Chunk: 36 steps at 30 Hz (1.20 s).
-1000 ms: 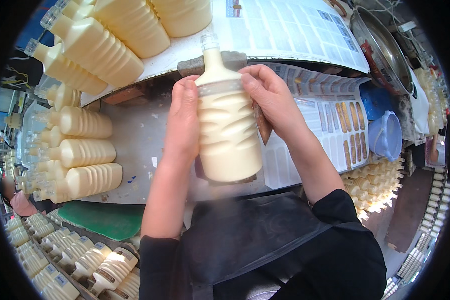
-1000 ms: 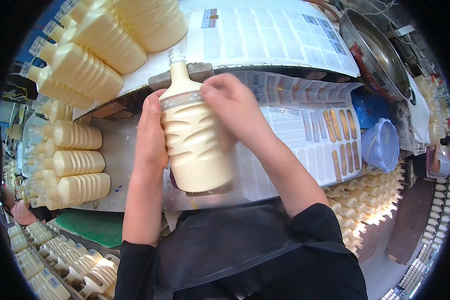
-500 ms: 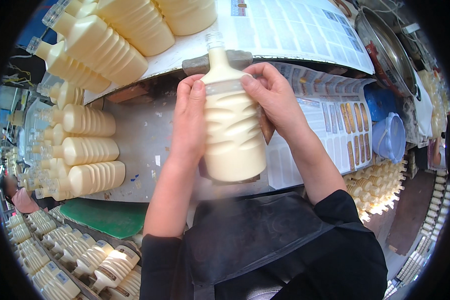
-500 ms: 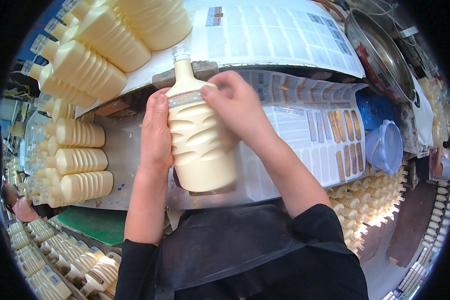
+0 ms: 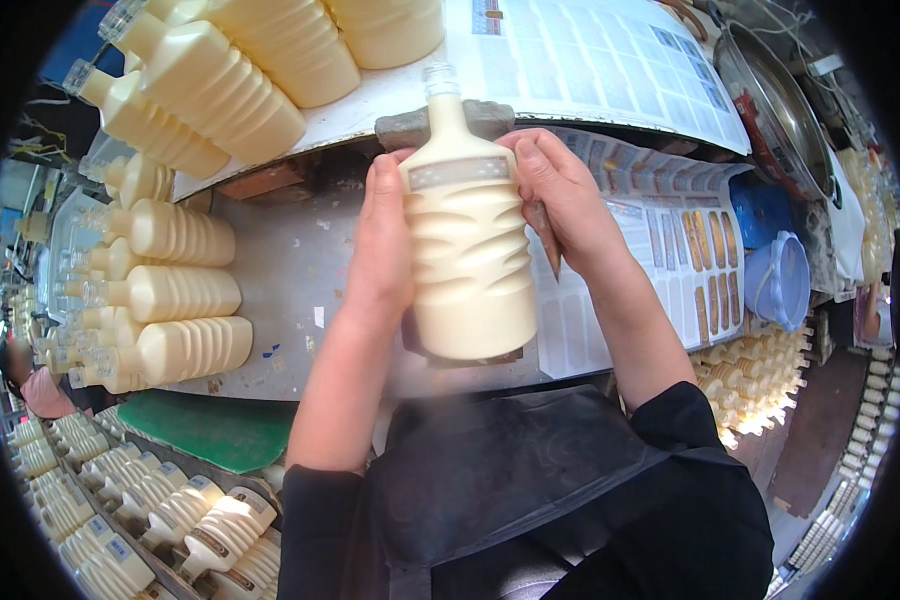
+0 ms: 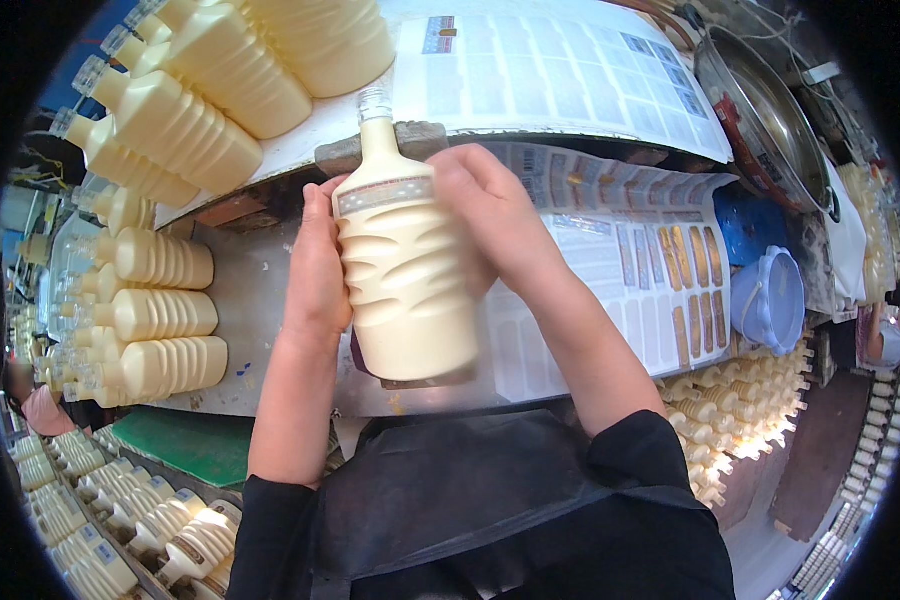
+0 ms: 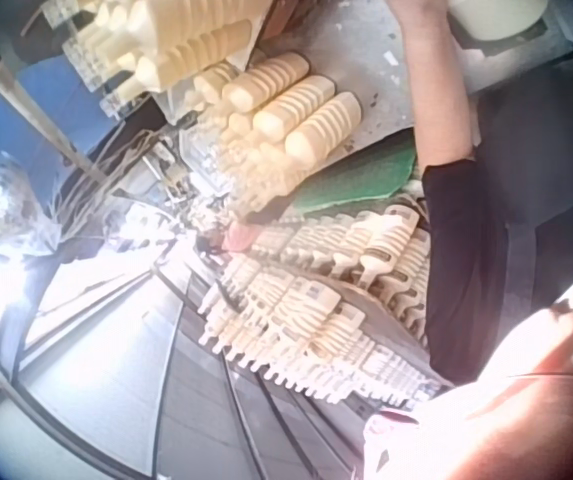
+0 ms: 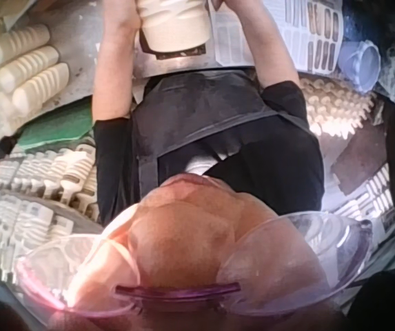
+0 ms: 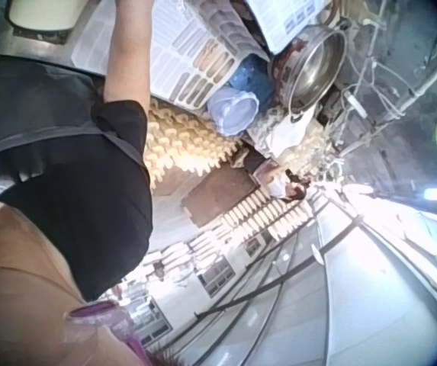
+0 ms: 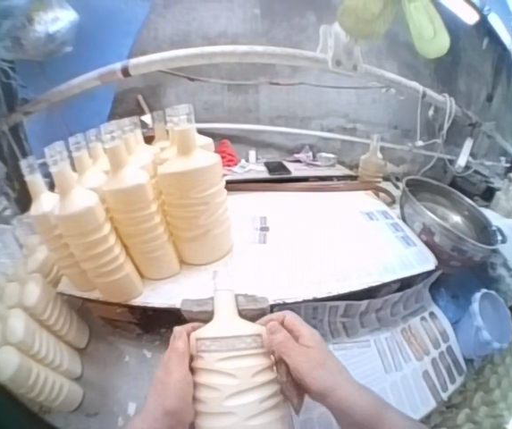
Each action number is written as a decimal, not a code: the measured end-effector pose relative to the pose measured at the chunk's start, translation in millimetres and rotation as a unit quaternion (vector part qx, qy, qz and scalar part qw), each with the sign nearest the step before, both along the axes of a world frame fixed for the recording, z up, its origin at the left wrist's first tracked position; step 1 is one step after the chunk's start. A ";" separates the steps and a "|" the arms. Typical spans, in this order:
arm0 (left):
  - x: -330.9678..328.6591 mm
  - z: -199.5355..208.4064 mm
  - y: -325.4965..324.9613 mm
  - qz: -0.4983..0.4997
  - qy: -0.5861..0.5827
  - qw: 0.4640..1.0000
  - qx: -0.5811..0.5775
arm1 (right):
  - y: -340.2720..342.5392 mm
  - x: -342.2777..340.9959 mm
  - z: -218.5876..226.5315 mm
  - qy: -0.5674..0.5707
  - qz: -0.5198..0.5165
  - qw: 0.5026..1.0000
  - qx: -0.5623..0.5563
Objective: The person repeatedly picks up cream-colored plastic bottles, applies paper labels to their sides, smooths the labels, and places the bottles back on a nearby surface. The process is repeated for multiple bottles in a continuous loop.
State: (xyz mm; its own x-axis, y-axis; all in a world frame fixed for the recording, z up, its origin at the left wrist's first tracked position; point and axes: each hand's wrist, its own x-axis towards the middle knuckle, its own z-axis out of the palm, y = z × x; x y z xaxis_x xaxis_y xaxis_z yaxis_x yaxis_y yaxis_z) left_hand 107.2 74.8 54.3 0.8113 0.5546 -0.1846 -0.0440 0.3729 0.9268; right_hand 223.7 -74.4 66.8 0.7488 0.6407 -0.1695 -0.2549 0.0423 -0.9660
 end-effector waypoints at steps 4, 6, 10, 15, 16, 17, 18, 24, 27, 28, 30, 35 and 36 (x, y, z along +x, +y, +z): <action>-1.4 -0.9 -2.7 -0.015 0.030 0.999 0.039 | 1.8 -4.7 1.8 -0.033 0.017 0.999 -0.021; -0.6 -1.7 -2.4 -0.015 0.022 0.999 0.023 | 1.2 -5.9 4.6 -0.023 0.021 0.999 -0.006; 1.4 -5.9 -2.6 -0.013 -0.003 0.999 -0.029 | -5.6 -3.7 12.1 0.052 0.033 0.998 0.013; 1.8 -8.2 -2.8 -0.002 -0.006 1.000 0.024 | -9.7 -1.5 12.7 0.043 0.037 0.998 0.002; 1.7 -7.0 -2.3 0.000 -0.002 0.999 0.038 | -9.8 -1.0 11.8 0.034 0.031 0.999 0.001; 1.8 -5.3 -1.9 0.005 0.012 0.999 0.051 | -9.7 -0.6 10.7 0.021 0.033 0.999 0.003; 1.2 -2.8 -1.1 0.006 0.002 0.998 0.060 | -9.2 -0.6 9.6 0.006 0.033 0.999 0.009; 3.3 12.2 -5.1 -0.009 0.017 0.997 0.075 | -4.7 -0.8 6.0 -0.092 0.030 0.995 -0.023; 6.6 15.3 -9.6 -0.007 0.027 0.997 0.070 | -1.5 -3.3 2.8 -0.139 0.004 0.987 -0.076; 7.0 16.2 -9.9 -0.007 0.020 0.998 0.059 | -0.2 -5.2 1.2 -0.123 0.003 0.990 -0.074; 7.2 16.7 -10.6 -0.006 0.012 0.999 0.049 | -0.1 -6.1 -1.0 -0.103 -0.005 0.994 -0.037; 6.0 14.5 -10.7 -0.011 0.013 0.998 0.054 | -11.0 16.5 11.4 -0.053 0.016 0.998 -0.039; 5.0 13.9 -9.9 -0.014 0.018 0.997 0.069 | -10.7 19.9 15.9 0.027 -0.046 0.998 -0.031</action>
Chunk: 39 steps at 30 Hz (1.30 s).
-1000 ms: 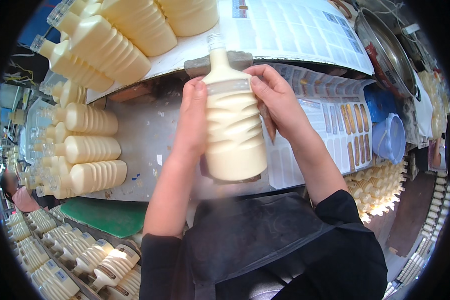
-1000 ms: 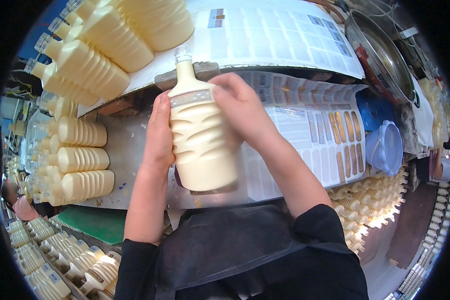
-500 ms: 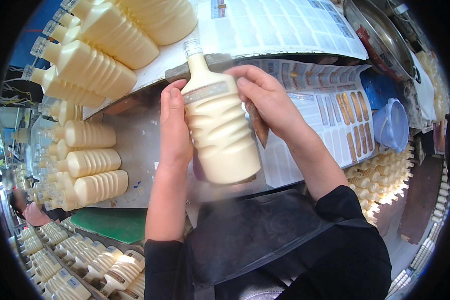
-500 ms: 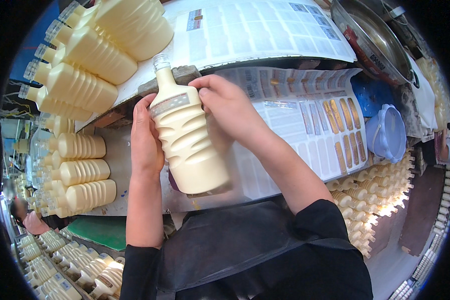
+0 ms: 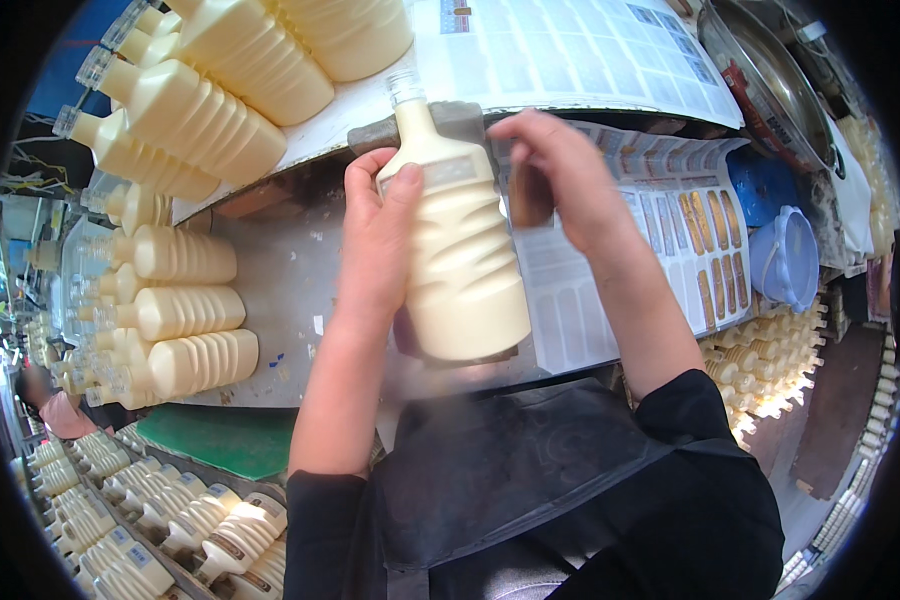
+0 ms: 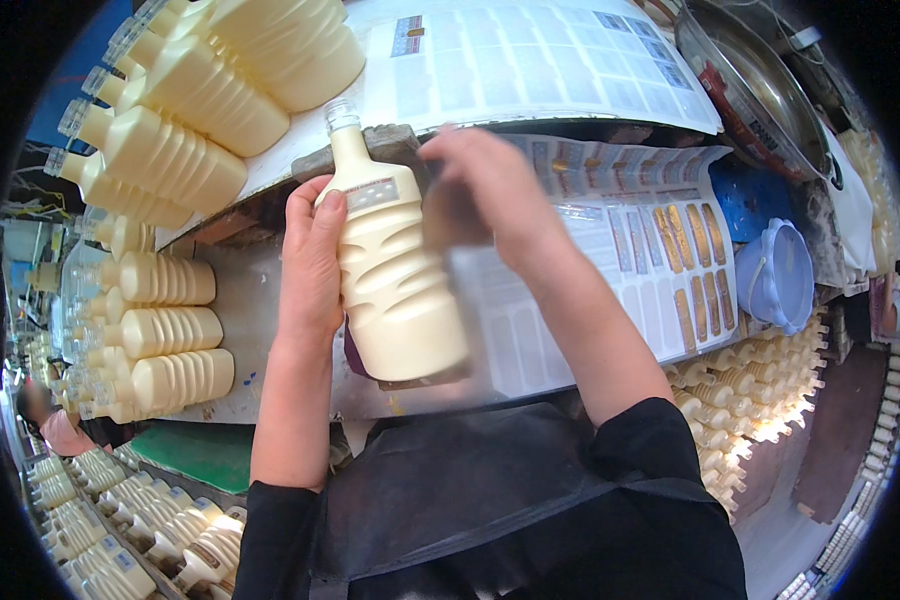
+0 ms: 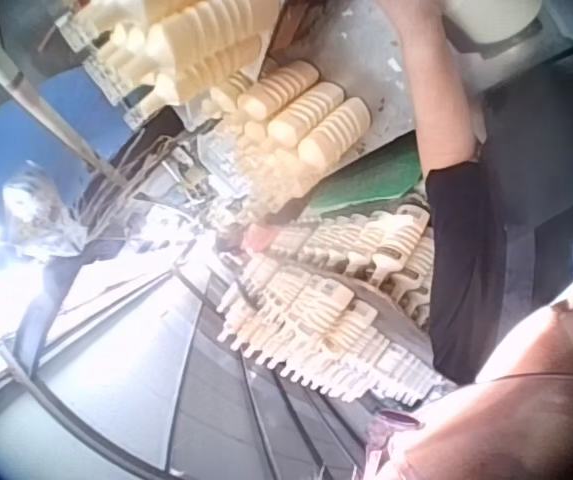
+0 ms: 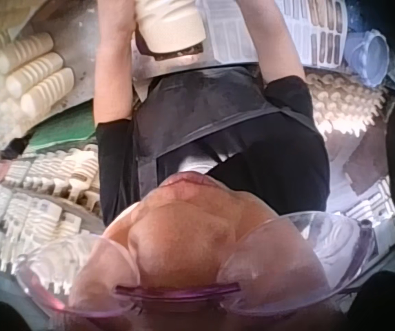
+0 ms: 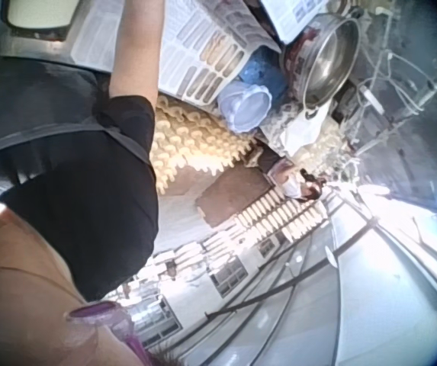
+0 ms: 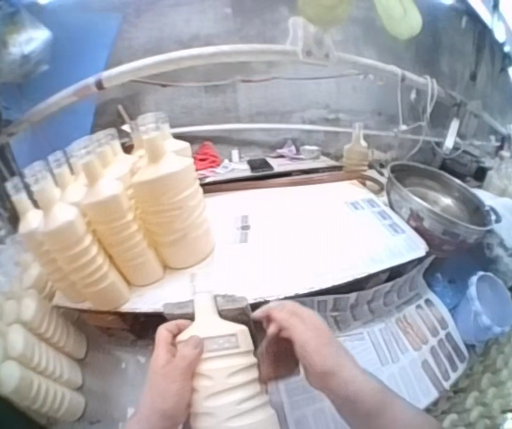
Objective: The person repeatedly picks up cream-colored plastic bottles, applies paper labels to their sides, smooths the labels, and places the bottles back on a nearby surface. The process is repeated for multiple bottles in a continuous loop.
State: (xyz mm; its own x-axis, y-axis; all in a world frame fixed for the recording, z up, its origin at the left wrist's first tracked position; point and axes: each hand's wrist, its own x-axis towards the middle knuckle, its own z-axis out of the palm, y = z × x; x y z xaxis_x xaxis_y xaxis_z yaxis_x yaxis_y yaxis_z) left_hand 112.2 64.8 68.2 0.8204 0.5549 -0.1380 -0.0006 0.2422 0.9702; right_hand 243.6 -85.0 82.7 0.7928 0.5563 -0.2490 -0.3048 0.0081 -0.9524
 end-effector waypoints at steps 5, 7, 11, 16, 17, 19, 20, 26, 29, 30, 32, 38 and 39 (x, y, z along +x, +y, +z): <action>-2.4 -3.8 4.8 -0.008 0.020 0.999 0.045 | 7.8 -12.9 22.8 -0.211 -0.051 0.976 0.025; -3.6 -6.4 5.4 -0.012 0.007 0.999 0.044 | 12.2 -36.8 22.6 -0.387 -0.030 0.921 -0.026; -6.9 -11.8 7.5 0.003 -0.004 0.999 0.032 | 9.7 -46.5 12.8 -0.406 -0.087 0.900 -0.131; -8.4 -13.2 5.0 0.015 0.028 0.985 -0.167 | -7.0 -37.2 2.9 -0.337 -0.124 0.925 -0.128; -8.7 -11.9 4.2 0.017 0.047 0.973 -0.224 | -7.8 -38.1 2.9 -0.405 -0.123 0.901 -0.099; -10.0 -7.6 5.0 -0.016 0.005 0.978 -0.208 | -6.5 -43.2 5.0 -0.517 -0.111 0.846 -0.062; -10.7 -5.4 5.0 -0.028 -0.011 0.979 -0.202 | -3.8 -44.1 6.9 -0.603 -0.090 0.791 -0.050; -15.6 -0.2 0.2 -0.012 -0.026 0.996 -0.080 | 13.6 -49.9 21.3 -0.720 -0.036 0.692 -0.038; -16.0 -2.3 1.0 -0.005 -0.022 0.996 -0.091 | 18.5 -53.6 26.1 -0.735 -0.035 0.673 -0.078; -16.3 -2.9 1.6 -0.003 -0.025 0.995 -0.096 | 20.4 -56.4 27.0 -0.743 -0.025 0.662 -0.089; -16.8 -3.1 2.7 0.004 -0.033 0.994 -0.107 | 25.2 -61.0 28.4 -0.736 -0.009 0.673 -0.065; -21.4 2.4 -3.8 0.010 -0.005 0.996 -0.088 | 27.3 -44.5 41.2 -0.415 -0.027 0.909 -0.026; -26.1 2.6 -8.9 0.016 -0.012 1.000 0.014 | 29.0 -38.2 42.7 -0.282 -0.065 0.957 -0.025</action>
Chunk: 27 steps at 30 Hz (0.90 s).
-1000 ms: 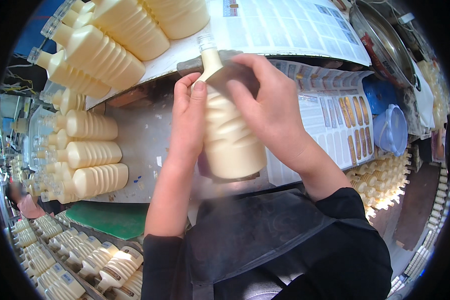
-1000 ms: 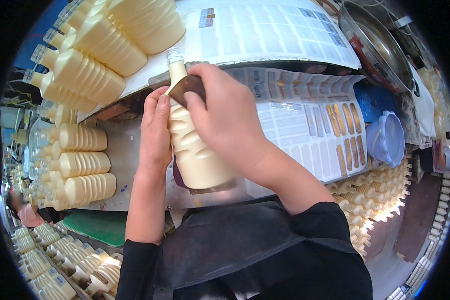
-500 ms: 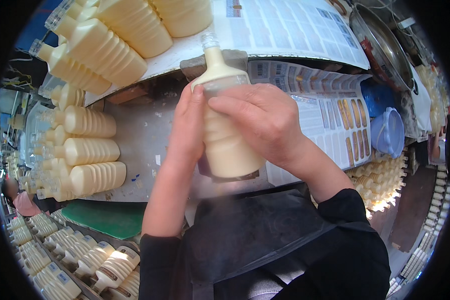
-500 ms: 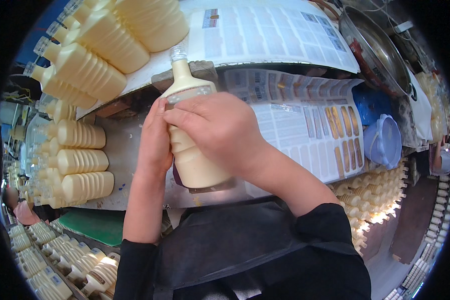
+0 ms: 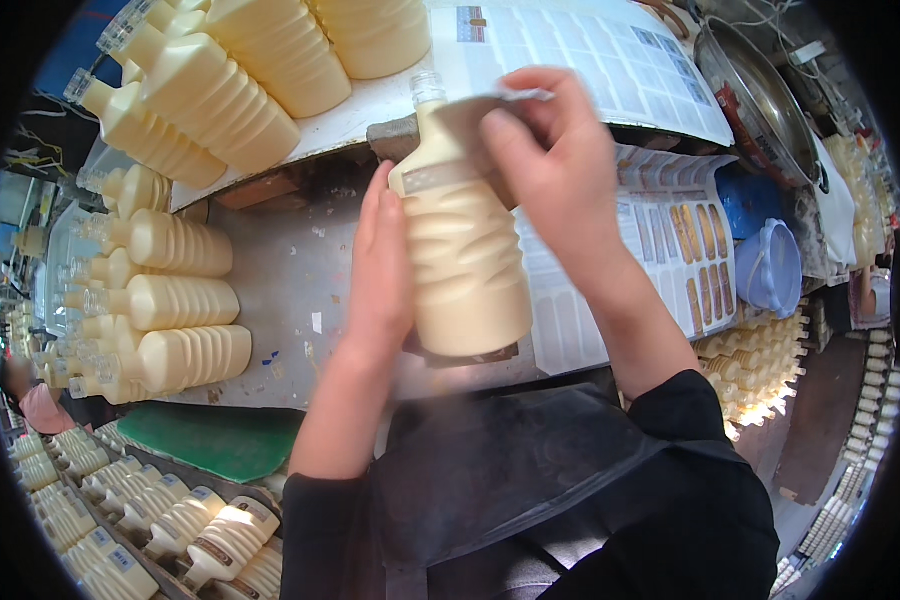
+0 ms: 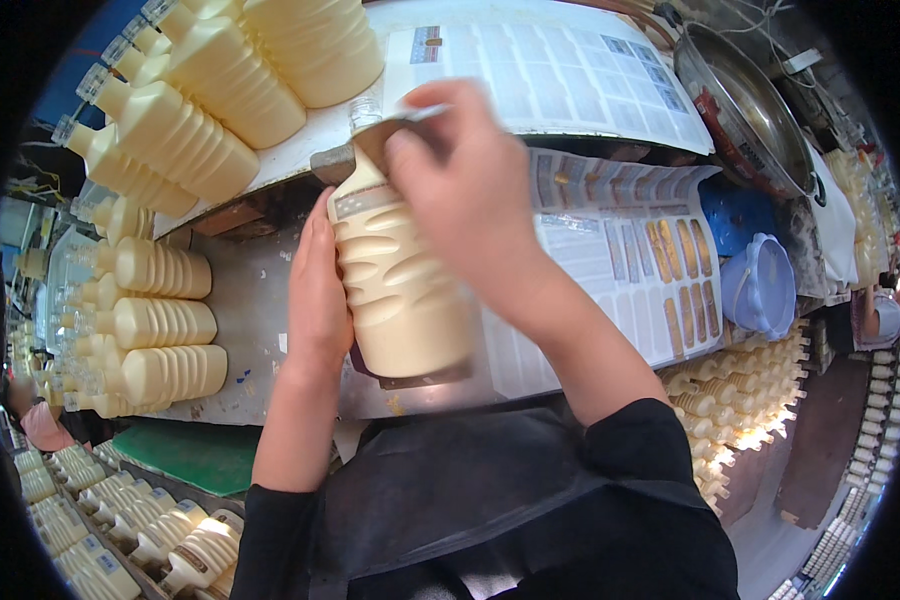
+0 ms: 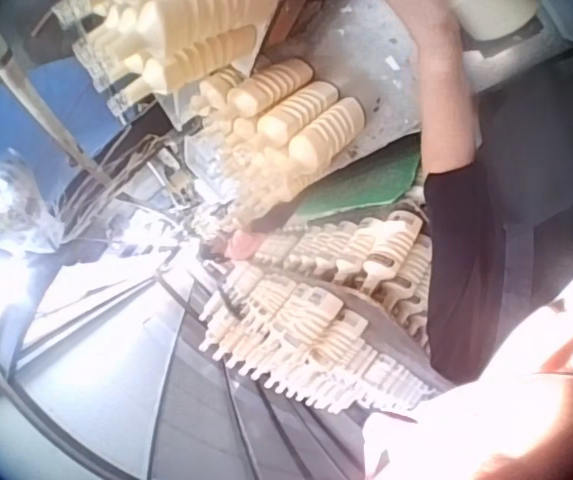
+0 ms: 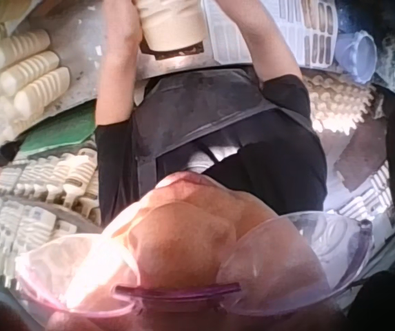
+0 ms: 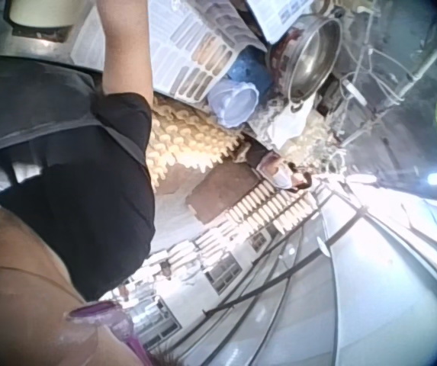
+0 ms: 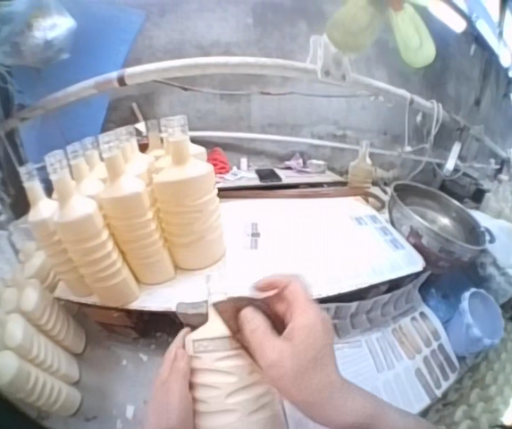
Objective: The person repeatedly picks up cream-colored plastic bottles, applies paper labels to their sides, smooths the labels, and places the bottles back on a nearby surface. The process is repeated for multiple bottles in a continuous loop.
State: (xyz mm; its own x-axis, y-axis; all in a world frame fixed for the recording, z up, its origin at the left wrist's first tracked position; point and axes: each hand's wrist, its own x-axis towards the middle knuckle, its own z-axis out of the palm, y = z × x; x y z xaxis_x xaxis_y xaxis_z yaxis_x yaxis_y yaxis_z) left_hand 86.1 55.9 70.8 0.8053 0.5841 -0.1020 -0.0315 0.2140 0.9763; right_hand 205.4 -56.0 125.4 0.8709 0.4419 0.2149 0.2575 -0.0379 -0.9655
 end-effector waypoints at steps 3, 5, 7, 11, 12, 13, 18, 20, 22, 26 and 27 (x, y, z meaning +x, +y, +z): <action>-16.6 -1.0 -12.2 -0.013 0.061 0.954 0.292 | 19.0 9.7 -6.4 -0.095 -0.061 0.990 0.081; -23.0 -4.7 -15.5 -0.019 0.096 0.902 0.421 | 22.6 3.9 -18.2 -0.152 0.001 0.988 0.011; -24.5 -9.1 -14.0 -0.033 0.117 0.899 0.420 | 23.8 4.7 -31.5 -0.215 0.004 0.976 -0.037; -26.5 -15.8 -10.8 -0.065 0.048 0.969 0.232 | 10.6 23.5 -52.0 -0.131 -0.080 0.985 -0.076; -26.2 -17.7 -11.6 -0.059 0.036 0.977 0.202 | 7.8 27.0 -55.0 -0.142 -0.067 0.985 -0.072; -26.3 -19.3 -12.6 -0.055 0.018 0.983 0.174 | 4.5 29.5 -56.4 -0.144 -0.063 0.985 -0.066; -25.2 -17.5 -11.9 -0.055 -0.018 0.997 0.048 | -1.4 31.1 -43.1 -0.126 -0.014 0.991 -0.040; -25.0 -9.8 -14.0 -0.048 0.022 0.993 0.102 | 6.5 25.0 -33.8 -0.122 0.023 0.992 -0.030; -27.5 0.5 -22.7 -0.035 0.101 0.972 0.207 | 19.2 16.8 -25.4 -0.186 0.016 0.980 -0.072; -25.5 14.7 -35.8 -0.011 0.149 0.940 0.306 | 38.7 -5.9 -12.9 -0.278 0.025 0.944 -0.176; -25.8 16.3 -34.9 -0.023 0.158 0.941 0.297 | 41.4 -9.7 -10.1 -0.300 0.039 0.933 -0.194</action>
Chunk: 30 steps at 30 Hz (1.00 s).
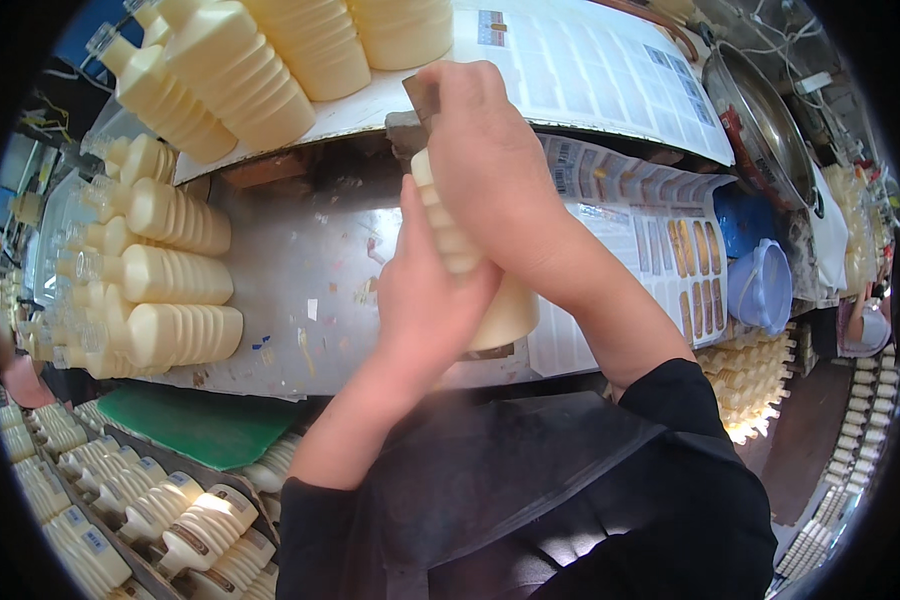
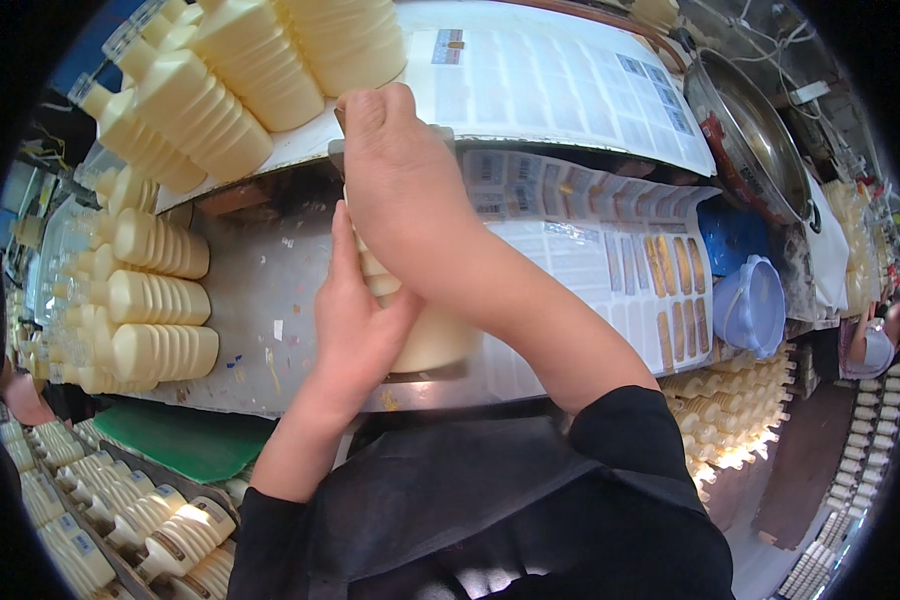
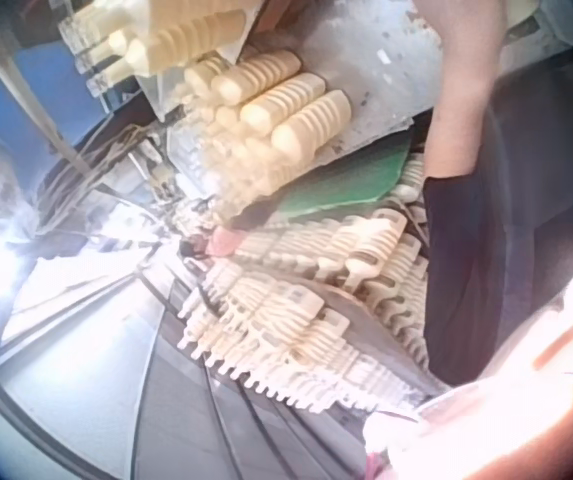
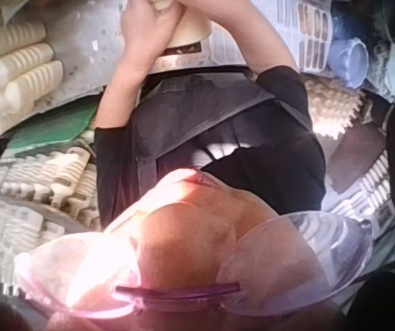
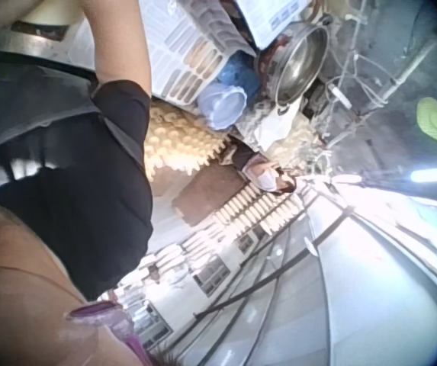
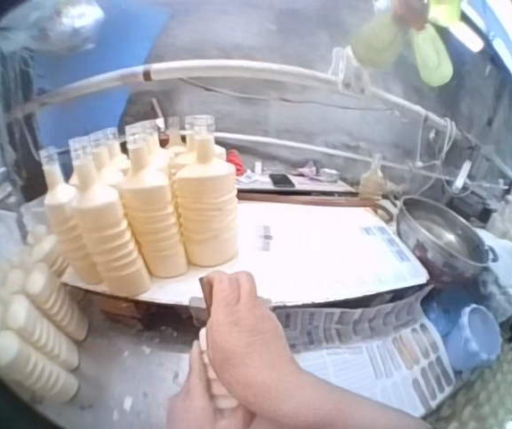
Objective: The person repeatedly picks up cream-colored plastic bottles, applies paper labels to their sides, smooths the labels, and places the bottles back on a nearby surface. The process is repeated for multiple bottles in a continuous loop.
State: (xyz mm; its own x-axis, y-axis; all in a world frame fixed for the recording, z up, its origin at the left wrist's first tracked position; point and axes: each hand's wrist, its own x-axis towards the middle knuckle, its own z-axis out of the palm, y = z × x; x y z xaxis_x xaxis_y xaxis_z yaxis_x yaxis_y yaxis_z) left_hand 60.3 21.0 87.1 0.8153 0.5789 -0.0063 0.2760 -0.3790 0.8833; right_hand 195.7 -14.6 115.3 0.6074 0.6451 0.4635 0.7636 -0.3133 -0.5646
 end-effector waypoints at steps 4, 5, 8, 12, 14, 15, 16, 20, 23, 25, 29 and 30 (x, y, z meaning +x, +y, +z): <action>-2.2 -0.6 2.7 -0.005 -0.013 1.000 0.006 | -3.6 2.6 11.6 -0.005 -0.022 1.000 -0.008; -1.9 -1.9 2.5 -0.003 -0.016 1.000 0.011 | -5.5 4.9 13.3 0.024 -0.051 0.998 -0.019; -1.0 -5.1 -0.5 -0.001 -0.018 0.999 0.036 | -6.2 3.2 13.4 0.006 -0.043 0.999 0.013; -1.4 -6.3 -0.4 -0.004 -0.001 0.997 0.074 | 4.3 -8.3 6.9 -0.036 -0.002 0.999 -0.024; -3.0 -6.5 0.8 -0.004 0.013 0.999 0.042 | 3.8 -5.9 3.8 -0.020 -0.019 0.999 -0.033; -3.3 -6.8 1.7 -0.005 0.018 0.999 0.028 | 1.2 -1.7 1.7 -0.051 -0.010 0.998 -0.019; -3.6 -7.3 3.2 -0.011 -0.005 0.999 0.037 | -3.9 5.2 -0.7 -0.010 -0.027 0.999 -0.018; -2.8 -13.5 13.8 -0.046 -0.042 0.998 0.031 | -36.9 36.4 -23.1 0.050 -0.043 0.997 0.048; -2.6 -22.3 19.7 -0.054 -0.049 0.997 0.004 | -47.6 45.4 -51.2 0.088 -0.049 0.990 0.097; -1.8 -28.5 21.6 -0.051 -0.078 0.995 0.018 | -48.3 48.5 -63.3 0.084 -0.057 0.987 0.124; 1.0 -31.3 20.4 -0.051 -0.108 0.993 0.000 | -44.0 48.4 -54.1 0.076 -0.060 0.983 0.154; 0.8 -28.6 18.9 -0.050 -0.098 0.994 0.001 | -40.4 45.9 -45.8 0.083 -0.070 0.982 0.156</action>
State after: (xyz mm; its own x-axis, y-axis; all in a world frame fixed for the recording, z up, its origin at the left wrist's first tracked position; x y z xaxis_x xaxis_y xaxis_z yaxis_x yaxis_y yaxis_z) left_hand 61.1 39.9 58.6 0.8545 0.4944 0.1595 0.0592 -0.3977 0.9156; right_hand 241.6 -55.0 69.5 0.7645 0.3920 0.5117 0.6139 -0.2007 -0.7634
